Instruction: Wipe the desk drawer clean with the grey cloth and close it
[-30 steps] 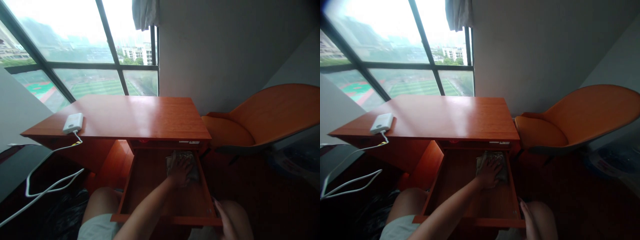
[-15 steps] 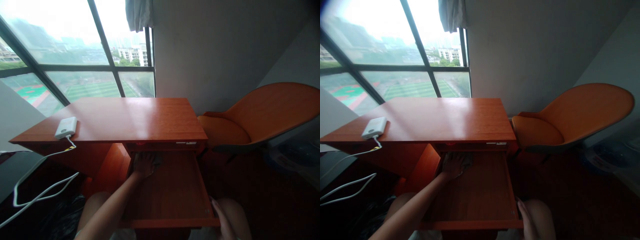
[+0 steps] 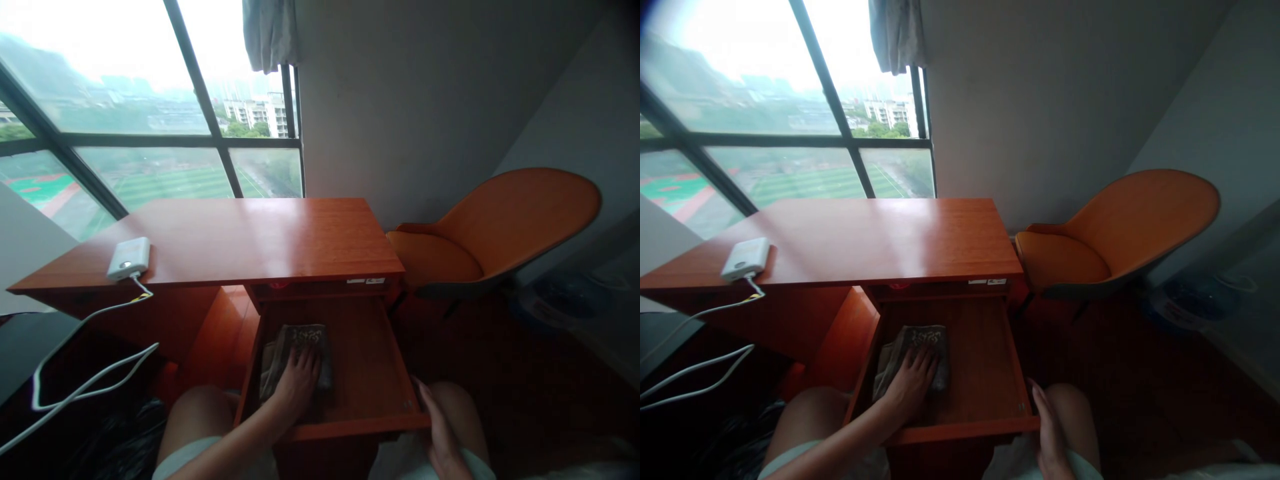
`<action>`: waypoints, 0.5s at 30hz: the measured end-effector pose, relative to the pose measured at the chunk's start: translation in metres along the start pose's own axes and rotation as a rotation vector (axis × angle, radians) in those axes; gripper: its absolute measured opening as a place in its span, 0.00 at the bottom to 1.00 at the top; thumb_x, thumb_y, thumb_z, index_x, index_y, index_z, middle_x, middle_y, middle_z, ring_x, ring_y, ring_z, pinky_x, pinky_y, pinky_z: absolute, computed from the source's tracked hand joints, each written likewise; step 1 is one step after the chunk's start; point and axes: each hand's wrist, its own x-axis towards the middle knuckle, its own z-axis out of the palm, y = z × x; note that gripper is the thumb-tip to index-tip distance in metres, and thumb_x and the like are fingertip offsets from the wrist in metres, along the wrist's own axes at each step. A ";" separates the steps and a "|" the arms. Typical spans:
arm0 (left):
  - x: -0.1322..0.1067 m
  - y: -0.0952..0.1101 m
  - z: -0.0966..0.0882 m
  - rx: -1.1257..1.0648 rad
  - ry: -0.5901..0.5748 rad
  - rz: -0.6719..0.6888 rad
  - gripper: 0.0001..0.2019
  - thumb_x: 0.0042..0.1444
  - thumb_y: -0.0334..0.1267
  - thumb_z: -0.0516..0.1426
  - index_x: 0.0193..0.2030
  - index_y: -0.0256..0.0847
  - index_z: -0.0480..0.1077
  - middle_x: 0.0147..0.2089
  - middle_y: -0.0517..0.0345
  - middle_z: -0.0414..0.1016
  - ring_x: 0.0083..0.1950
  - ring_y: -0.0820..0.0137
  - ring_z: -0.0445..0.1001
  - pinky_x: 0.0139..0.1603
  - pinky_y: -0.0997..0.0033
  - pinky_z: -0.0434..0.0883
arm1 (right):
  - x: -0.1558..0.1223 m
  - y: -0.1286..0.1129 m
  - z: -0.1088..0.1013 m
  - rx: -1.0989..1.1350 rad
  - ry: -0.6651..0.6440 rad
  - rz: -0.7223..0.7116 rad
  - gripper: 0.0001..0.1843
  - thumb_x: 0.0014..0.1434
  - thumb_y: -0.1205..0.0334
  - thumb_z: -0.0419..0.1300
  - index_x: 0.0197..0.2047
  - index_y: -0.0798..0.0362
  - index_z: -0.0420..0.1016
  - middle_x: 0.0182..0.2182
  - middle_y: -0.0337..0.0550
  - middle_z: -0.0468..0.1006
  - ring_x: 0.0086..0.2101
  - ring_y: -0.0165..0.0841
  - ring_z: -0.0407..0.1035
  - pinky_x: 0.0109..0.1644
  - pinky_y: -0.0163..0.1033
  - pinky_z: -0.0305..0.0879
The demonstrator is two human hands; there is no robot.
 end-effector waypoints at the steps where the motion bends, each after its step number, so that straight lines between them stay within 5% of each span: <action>1: 0.001 0.002 -0.004 0.021 -0.001 -0.014 0.26 0.58 0.37 0.51 0.63 0.32 0.62 0.65 0.32 0.59 0.66 0.48 0.55 0.62 0.41 0.53 | 0.000 0.000 0.000 -0.003 0.024 0.001 0.30 0.48 0.37 0.58 0.50 0.44 0.73 0.51 0.37 0.77 0.57 0.41 0.65 0.57 0.44 0.67; 4: 0.003 0.001 -0.026 0.006 -0.031 -0.038 0.19 0.58 0.26 0.46 0.53 0.32 0.70 0.54 0.35 0.70 0.53 0.52 0.70 0.48 0.53 0.68 | -0.006 -0.005 0.002 -0.101 0.089 -0.101 0.31 0.47 0.38 0.60 0.51 0.45 0.71 0.55 0.39 0.73 0.59 0.41 0.61 0.63 0.43 0.58; 8: 0.004 -0.017 -0.065 -0.188 -0.046 -0.115 0.12 0.55 0.30 0.51 0.43 0.37 0.72 0.43 0.46 0.73 0.42 0.58 0.74 0.38 0.63 0.69 | -0.027 -0.023 0.010 -0.296 0.154 -0.356 0.33 0.50 0.40 0.59 0.55 0.48 0.68 0.58 0.44 0.70 0.60 0.44 0.59 0.65 0.47 0.52; 11: 0.004 -0.025 -0.092 -0.430 0.069 -0.172 0.11 0.57 0.33 0.52 0.44 0.42 0.71 0.41 0.53 0.71 0.39 0.65 0.74 0.38 0.70 0.67 | -0.049 -0.039 0.026 -0.430 0.186 -0.556 0.29 0.53 0.44 0.57 0.55 0.48 0.68 0.57 0.46 0.70 0.60 0.44 0.59 0.65 0.49 0.51; 15: 0.009 0.000 -0.121 -0.766 0.234 -0.172 0.07 0.56 0.35 0.53 0.38 0.43 0.71 0.39 0.57 0.70 0.38 0.69 0.71 0.39 0.73 0.66 | -0.077 -0.046 0.066 -0.332 -0.003 -0.444 0.26 0.55 0.45 0.57 0.56 0.44 0.68 0.58 0.43 0.70 0.60 0.43 0.59 0.65 0.50 0.52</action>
